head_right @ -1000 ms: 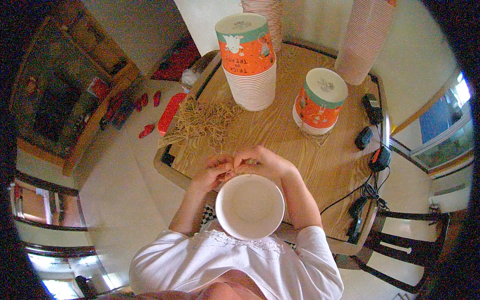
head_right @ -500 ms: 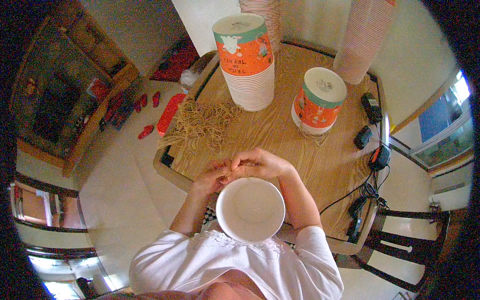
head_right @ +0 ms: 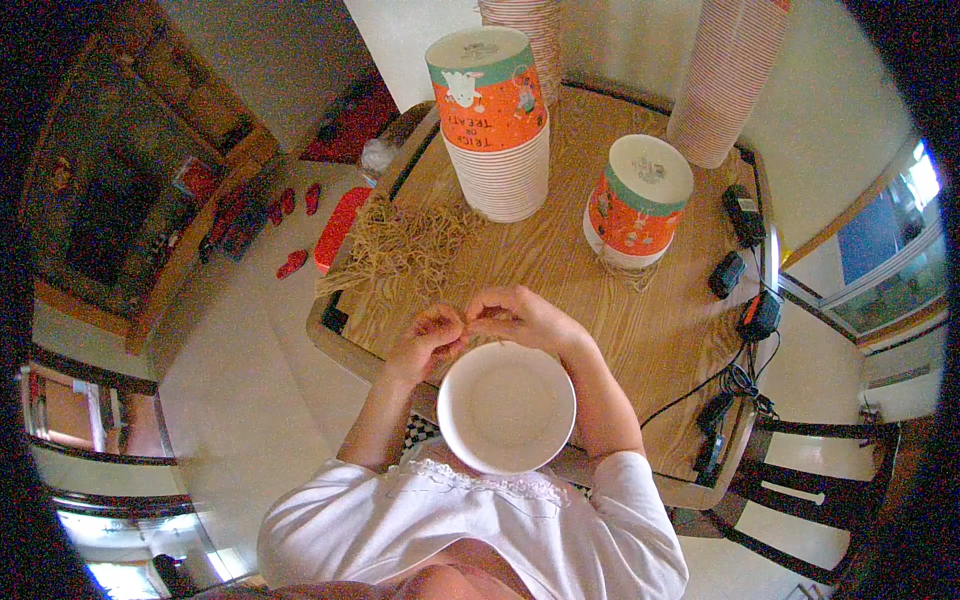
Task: Threading twine through pre-made holes in paper buckets to create handles.
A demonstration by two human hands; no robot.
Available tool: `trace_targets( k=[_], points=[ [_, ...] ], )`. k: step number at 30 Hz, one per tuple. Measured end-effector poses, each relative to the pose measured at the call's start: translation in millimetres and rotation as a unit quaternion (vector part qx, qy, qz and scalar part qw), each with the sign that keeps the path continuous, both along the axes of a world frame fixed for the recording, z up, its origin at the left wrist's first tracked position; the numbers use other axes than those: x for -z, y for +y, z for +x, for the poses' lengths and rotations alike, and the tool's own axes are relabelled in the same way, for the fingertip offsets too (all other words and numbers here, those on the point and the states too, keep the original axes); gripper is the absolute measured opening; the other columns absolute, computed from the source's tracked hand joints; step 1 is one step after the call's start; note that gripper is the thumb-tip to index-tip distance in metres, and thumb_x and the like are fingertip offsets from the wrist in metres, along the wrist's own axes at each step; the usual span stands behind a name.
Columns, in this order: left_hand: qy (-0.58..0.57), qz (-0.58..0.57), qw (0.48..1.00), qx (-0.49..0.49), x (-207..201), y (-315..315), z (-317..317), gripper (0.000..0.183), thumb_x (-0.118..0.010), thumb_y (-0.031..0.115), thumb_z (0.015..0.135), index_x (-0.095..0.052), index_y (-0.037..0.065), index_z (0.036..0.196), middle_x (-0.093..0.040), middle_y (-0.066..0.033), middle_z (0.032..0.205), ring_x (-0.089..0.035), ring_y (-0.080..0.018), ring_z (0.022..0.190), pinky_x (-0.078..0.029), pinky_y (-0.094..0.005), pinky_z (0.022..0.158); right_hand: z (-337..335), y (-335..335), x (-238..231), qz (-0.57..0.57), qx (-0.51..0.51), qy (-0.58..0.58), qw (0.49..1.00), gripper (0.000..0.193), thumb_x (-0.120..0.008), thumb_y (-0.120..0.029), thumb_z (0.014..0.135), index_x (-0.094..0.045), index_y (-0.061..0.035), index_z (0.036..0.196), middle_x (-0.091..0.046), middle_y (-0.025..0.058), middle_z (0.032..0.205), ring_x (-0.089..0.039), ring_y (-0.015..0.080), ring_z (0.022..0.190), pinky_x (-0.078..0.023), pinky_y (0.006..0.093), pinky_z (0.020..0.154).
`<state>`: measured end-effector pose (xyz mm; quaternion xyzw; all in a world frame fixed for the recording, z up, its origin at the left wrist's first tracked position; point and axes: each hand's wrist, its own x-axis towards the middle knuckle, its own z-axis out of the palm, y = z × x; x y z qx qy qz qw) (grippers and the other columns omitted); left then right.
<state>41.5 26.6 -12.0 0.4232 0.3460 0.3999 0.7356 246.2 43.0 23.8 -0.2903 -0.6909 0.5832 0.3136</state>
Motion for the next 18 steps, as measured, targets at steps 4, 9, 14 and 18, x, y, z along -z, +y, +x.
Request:
trace_targets(
  k=[4,9,14,18],
  points=[
    [-0.130,-0.039,0.987,0.082,4.4,1.2,-4.5,0.011,-0.064,0.015,0.083,-0.057,0.007,0.082,-0.058,-0.0039,0.076,-0.050,-0.0097,0.059,-0.033,-0.0197,0.047,0.0,5.7,8.3,0.096,-0.057,0.051,0.992,0.013,-0.063,-0.013,0.086,-0.059,-0.0022,0.091,-0.059,0.0015,0.083,-0.054,0.0086,0.080,-0.045,0.0246,0.069],
    [-0.141,-0.060,0.982,0.107,0.2,-0.4,-1.5,0.008,-0.061,0.014,0.086,-0.057,0.007,0.084,-0.056,-0.0018,0.075,-0.047,-0.0084,0.059,-0.035,-0.0194,0.050,2.3,3.8,9.1,0.067,-0.045,0.044,0.996,0.011,-0.062,-0.012,0.086,-0.059,-0.0017,0.090,-0.060,0.0027,0.083,-0.055,0.0100,0.080,-0.045,0.0249,0.068],
    [-0.040,-0.011,0.999,0.001,-3.2,0.8,4.9,0.010,-0.059,0.019,0.089,-0.056,0.011,0.084,-0.051,0.0037,0.069,-0.045,-0.0035,0.057,-0.030,-0.0165,0.046,-1.0,3.7,8.3,0.037,-0.013,0.032,0.999,0.011,-0.061,-0.011,0.086,-0.060,-0.0017,0.092,-0.061,0.0032,0.084,-0.057,0.0102,0.078,-0.045,0.0246,0.066],
    [-0.013,0.022,1.000,-0.011,3.8,5.0,3.8,0.011,-0.059,0.021,0.089,-0.056,0.012,0.084,-0.049,0.0055,0.067,-0.043,-0.0017,0.056,-0.028,-0.0156,0.045,-3.1,3.0,0.2,0.116,-0.002,-0.015,0.993,0.011,-0.060,-0.009,0.086,-0.060,-0.0014,0.093,-0.062,0.0038,0.083,-0.057,0.0098,0.077,-0.046,0.0244,0.065]
  ],
)
